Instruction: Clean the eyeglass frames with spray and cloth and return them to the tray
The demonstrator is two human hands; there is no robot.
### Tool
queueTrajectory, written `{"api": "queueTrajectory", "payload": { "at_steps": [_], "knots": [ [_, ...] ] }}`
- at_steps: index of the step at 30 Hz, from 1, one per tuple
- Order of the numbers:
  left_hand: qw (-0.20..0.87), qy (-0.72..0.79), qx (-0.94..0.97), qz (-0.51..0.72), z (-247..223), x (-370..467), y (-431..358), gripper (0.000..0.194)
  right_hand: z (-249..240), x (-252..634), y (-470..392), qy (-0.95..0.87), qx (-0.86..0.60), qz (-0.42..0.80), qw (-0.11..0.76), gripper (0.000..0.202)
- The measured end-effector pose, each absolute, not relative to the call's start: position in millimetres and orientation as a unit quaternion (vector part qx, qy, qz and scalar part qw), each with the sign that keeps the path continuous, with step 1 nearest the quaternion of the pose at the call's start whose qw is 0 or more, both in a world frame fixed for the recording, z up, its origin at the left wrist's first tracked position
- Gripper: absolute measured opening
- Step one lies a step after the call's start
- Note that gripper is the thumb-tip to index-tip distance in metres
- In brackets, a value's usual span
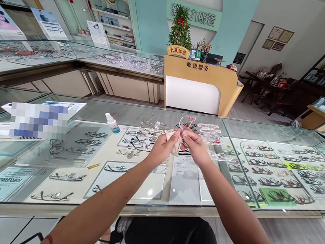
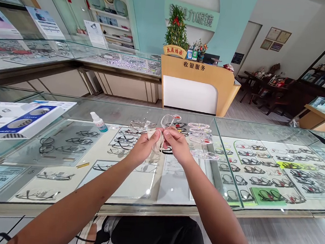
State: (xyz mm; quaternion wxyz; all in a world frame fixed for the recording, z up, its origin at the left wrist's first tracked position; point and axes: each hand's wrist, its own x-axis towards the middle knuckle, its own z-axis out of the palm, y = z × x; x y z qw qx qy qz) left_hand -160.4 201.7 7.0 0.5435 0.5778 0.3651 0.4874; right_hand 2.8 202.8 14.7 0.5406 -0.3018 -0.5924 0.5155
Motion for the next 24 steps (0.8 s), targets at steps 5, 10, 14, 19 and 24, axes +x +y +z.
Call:
{"api": "queueTrajectory", "payload": {
  "at_steps": [5, 10, 14, 19, 24],
  "knots": [
    [0.535, 0.381, 0.559, 0.507, 10.1, -159.9, 203.3, 0.074, 11.9, 14.7, 213.6, -0.526, -0.308, 0.511, 0.606, 0.039],
    [0.502, 0.431, 0.566, 0.492, 13.3, -171.0, 205.4, 0.070, 23.3, 33.6, 219.3, -0.454, -0.298, 0.507, 0.670, 0.035],
    [0.606, 0.327, 0.674, 0.268, 16.3, -172.2, 196.4, 0.061, 32.9, 38.4, 217.4, -0.456, -0.290, 0.505, 0.673, 0.036],
    [0.561, 0.284, 0.764, 0.144, 11.7, -159.8, 184.8, 0.055, 34.5, 35.4, 214.6, -0.465, -0.302, 0.504, 0.662, 0.042],
    [0.518, 0.269, 0.806, 0.098, 8.3, -152.0, 180.0, 0.047, 30.6, 36.2, 214.0, -0.495, -0.296, 0.507, 0.641, 0.039]
  ]
}}
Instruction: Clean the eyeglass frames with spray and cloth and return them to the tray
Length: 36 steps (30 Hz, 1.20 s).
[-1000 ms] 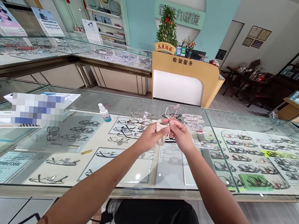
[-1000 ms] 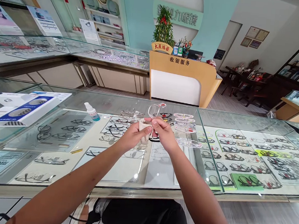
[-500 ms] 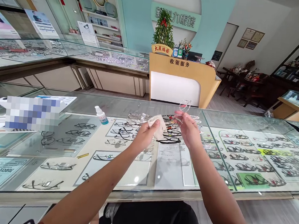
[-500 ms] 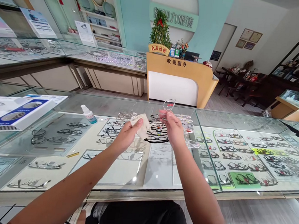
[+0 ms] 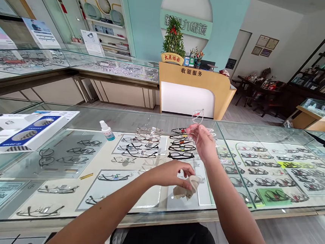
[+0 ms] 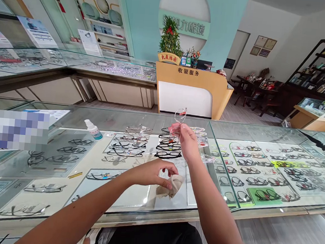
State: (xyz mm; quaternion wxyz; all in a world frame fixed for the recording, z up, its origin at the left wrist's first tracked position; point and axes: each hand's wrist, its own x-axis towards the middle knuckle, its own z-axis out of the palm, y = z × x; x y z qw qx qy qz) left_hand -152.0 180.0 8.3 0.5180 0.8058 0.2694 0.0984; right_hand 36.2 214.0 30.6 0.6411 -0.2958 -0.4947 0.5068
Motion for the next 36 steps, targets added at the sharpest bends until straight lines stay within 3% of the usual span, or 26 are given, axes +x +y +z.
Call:
{"api": "queueTrajectory", "payload": {
  "at_steps": [4, 7, 10, 14, 21, 27, 36],
  "knots": [
    [0.441, 0.275, 0.817, 0.249, 10.4, -157.1, 181.4, 0.033, 31.0, 38.3, 212.6, -0.534, -0.299, 0.475, 0.633, 0.036],
    [0.252, 0.345, 0.779, 0.459, 11.5, -166.7, 188.0, 0.028, 36.8, 38.3, 207.3, -0.586, -0.319, 0.444, 0.598, 0.042],
    [0.074, 0.375, 0.746, 0.545, 13.7, -178.2, 197.7, 0.055, 44.5, 37.9, 200.5, -0.652, -0.322, 0.432, 0.533, 0.050],
    [-0.032, 0.337, 0.786, 0.518, 17.5, -190.7, 209.6, 0.084, 49.7, 42.7, 196.7, -0.703, -0.303, 0.446, 0.463, 0.050],
    [-0.028, 0.319, 0.829, 0.458, 22.3, -199.5, 213.7, 0.092, 55.9, 57.4, 195.8, -0.730, -0.302, 0.484, 0.376, 0.046],
    [0.002, 0.309, 0.836, 0.453, 25.9, -199.6, 208.2, 0.059, 59.5, 55.4, 190.1, -0.734, -0.291, 0.510, 0.341, 0.042],
    [0.083, 0.321, 0.819, 0.468, 36.1, -202.3, 199.8, 0.056, 65.1, 58.7, 185.9, -0.738, -0.288, 0.514, 0.329, 0.046]
  ]
}}
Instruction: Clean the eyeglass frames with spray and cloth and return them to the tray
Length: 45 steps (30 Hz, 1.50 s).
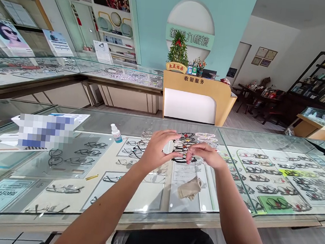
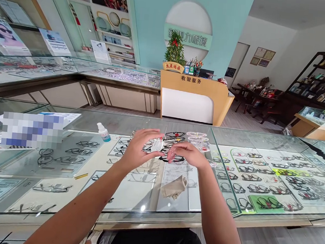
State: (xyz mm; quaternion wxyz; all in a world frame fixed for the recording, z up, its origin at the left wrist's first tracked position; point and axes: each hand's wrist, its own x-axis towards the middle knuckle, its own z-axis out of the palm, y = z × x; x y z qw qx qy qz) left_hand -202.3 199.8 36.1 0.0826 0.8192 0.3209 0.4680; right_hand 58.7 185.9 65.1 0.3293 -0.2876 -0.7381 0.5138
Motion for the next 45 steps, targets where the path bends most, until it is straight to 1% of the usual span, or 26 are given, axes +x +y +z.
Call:
{"api": "queueTrajectory", "payload": {
  "at_steps": [2, 5, 7, 9, 11, 13, 16, 18, 21, 23, 25, 27, 30, 32, 39, 42, 45],
  "knots": [
    [0.108, 0.318, 0.816, 0.471, 34.1, -201.4, 199.7, 0.055, 63.3, 62.4, 188.0, -0.746, -0.284, 0.511, 0.319, 0.049],
    [0.137, 0.334, 0.800, 0.479, 31.1, -197.2, 198.0, 0.056, 58.1, 65.9, 191.7, -0.749, -0.277, 0.514, 0.314, 0.062],
    [0.148, 0.354, 0.782, 0.491, 33.5, -193.8, 196.1, 0.056, 56.9, 65.8, 194.4, -0.741, -0.282, 0.513, 0.329, 0.069],
    [0.161, 0.365, 0.769, 0.500, 42.9, -192.1, 195.0, 0.056, 63.3, 65.6, 197.7, -0.738, -0.288, 0.500, 0.350, 0.071],
    [0.173, 0.359, 0.765, 0.506, 61.2, -193.9, 196.3, 0.056, 81.2, 67.9, 201.1, -0.754, -0.285, 0.479, 0.348, 0.072],
    [0.175, 0.341, 0.762, 0.522, 87.3, -199.0, 200.5, 0.056, 109.8, 73.6, 203.1, -0.781, -0.270, 0.455, 0.332, 0.072],
    [0.155, 0.318, 0.745, 0.565, 132.3, -208.7, 208.4, 0.057, 158.7, 81.2, 199.3, -0.809, -0.247, 0.413, 0.336, 0.061],
    [0.134, 0.315, 0.726, 0.596, 158.0, -212.4, 210.2, 0.058, 183.0, 77.8, 191.7, -0.807, -0.261, 0.371, 0.378, 0.056],
    [0.110, 0.318, 0.685, 0.647, 179.9, -208.6, 202.8, 0.055, 196.3, 57.2, 174.9, -0.762, -0.314, 0.238, 0.515, 0.060],
    [0.092, 0.324, 0.656, 0.676, 183.2, -201.2, 193.2, 0.052, 193.3, 39.6, 162.8, -0.726, -0.354, 0.134, 0.574, 0.065],
    [0.077, 0.325, 0.639, 0.693, 180.8, -193.6, 183.9, 0.051, 186.9, 25.6, 152.3, -0.705, -0.389, 0.071, 0.589, 0.068],
    [0.070, 0.323, 0.635, 0.698, 176.3, -188.4, 177.8, 0.051, 181.2, 18.2, 145.2, -0.688, -0.411, 0.043, 0.597, 0.064],
    [0.062, 0.324, 0.636, 0.697, 170.4, -185.3, 176.3, 0.051, 176.9, 16.8, 142.0, -0.674, -0.420, 0.030, 0.606, 0.050],
    [0.051, 0.329, 0.632, 0.699, 167.7, -184.0, 178.6, 0.051, 175.8, 18.2, 144.2, -0.673, -0.426, 0.033, 0.603, 0.047],
    [-0.017, 0.327, 0.607, 0.724, 160.5, -174.6, 187.9, 0.054, 173.8, 16.7, 154.2, -0.676, -0.469, 0.049, 0.566, 0.052],
    [-0.023, 0.325, 0.605, 0.727, 159.0, -171.8, 187.6, 0.055, 174.5, 15.1, 152.2, -0.670, -0.476, 0.050, 0.567, 0.062],
    [-0.013, 0.326, 0.605, 0.726, 158.3, -170.6, 186.0, 0.054, 175.6, 13.7, 148.8, -0.654, -0.483, 0.050, 0.580, 0.059]
  ]
}}
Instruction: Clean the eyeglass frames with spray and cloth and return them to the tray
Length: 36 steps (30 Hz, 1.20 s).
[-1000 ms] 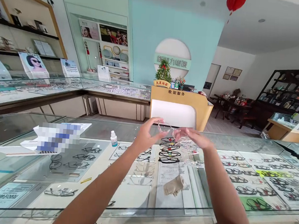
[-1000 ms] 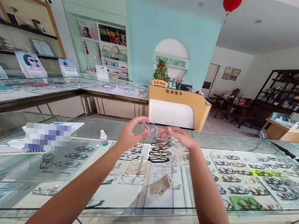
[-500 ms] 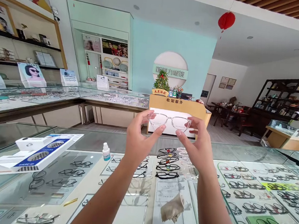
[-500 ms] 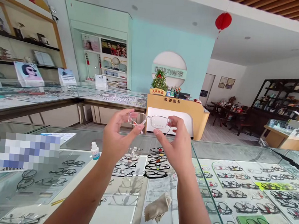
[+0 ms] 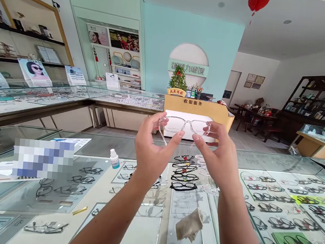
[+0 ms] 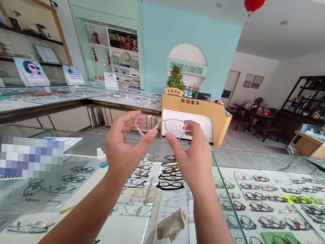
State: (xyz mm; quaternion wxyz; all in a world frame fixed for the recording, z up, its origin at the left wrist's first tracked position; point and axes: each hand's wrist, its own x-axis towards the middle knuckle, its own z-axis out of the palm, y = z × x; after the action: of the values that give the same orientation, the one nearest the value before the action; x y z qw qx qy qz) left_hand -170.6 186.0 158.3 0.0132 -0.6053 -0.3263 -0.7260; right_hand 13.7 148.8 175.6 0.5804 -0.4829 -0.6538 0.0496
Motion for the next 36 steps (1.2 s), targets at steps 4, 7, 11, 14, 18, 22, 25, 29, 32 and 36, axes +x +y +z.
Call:
{"api": "queueTrajectory", "payload": {
  "at_steps": [4, 7, 11, 14, 18, 22, 25, 29, 32, 36],
  "knots": [
    [0.005, -0.332, -0.609, -0.720, 157.9, -171.6, 186.0, 0.055, 176.6, 12.4, 145.9, -0.644, -0.491, 0.042, 0.584, 0.055],
    [-0.001, -0.329, -0.616, -0.715, 158.8, -173.5, 187.0, 0.056, 176.9, 12.4, 145.2, -0.640, -0.493, 0.029, 0.588, 0.053],
    [-0.012, -0.327, -0.612, -0.720, 161.3, -174.5, 187.7, 0.052, 177.1, 12.3, 144.8, -0.638, -0.491, 0.020, 0.593, 0.053],
    [-0.037, -0.323, -0.601, -0.730, 162.3, -173.3, 188.3, 0.054, 176.8, 11.5, 144.7, -0.636, -0.490, 0.018, 0.595, 0.054],
    [-0.083, -0.319, -0.573, -0.750, 162.2, -170.4, 189.6, 0.055, 175.8, 10.3, 144.8, -0.632, -0.487, 0.018, 0.603, 0.055],
    [-0.113, -0.311, -0.554, -0.764, 162.5, -168.6, 191.2, 0.055, 175.3, 8.8, 144.2, -0.631, -0.479, 0.017, 0.610, 0.050],
    [-0.123, -0.308, -0.551, -0.766, 162.2, -168.4, 193.1, 0.055, 174.9, 8.2, 143.4, -0.628, -0.483, 0.007, 0.611, 0.050],
    [-0.107, -0.327, -0.549, -0.761, 160.7, -169.0, 195.3, 0.053, 173.7, 8.1, 142.7, -0.632, -0.481, -0.016, 0.608, 0.044],
    [-0.093, -0.339, -0.552, -0.756, 159.5, -169.3, 195.9, 0.051, 173.3, 7.8, 142.2, -0.629, -0.476, -0.030, 0.614, 0.043],
    [-0.099, -0.336, -0.556, -0.754, 158.8, -168.8, 195.1, 0.051, 174.1, 6.9, 141.1, -0.619, -0.481, -0.045, 0.619, 0.043]
  ]
}}
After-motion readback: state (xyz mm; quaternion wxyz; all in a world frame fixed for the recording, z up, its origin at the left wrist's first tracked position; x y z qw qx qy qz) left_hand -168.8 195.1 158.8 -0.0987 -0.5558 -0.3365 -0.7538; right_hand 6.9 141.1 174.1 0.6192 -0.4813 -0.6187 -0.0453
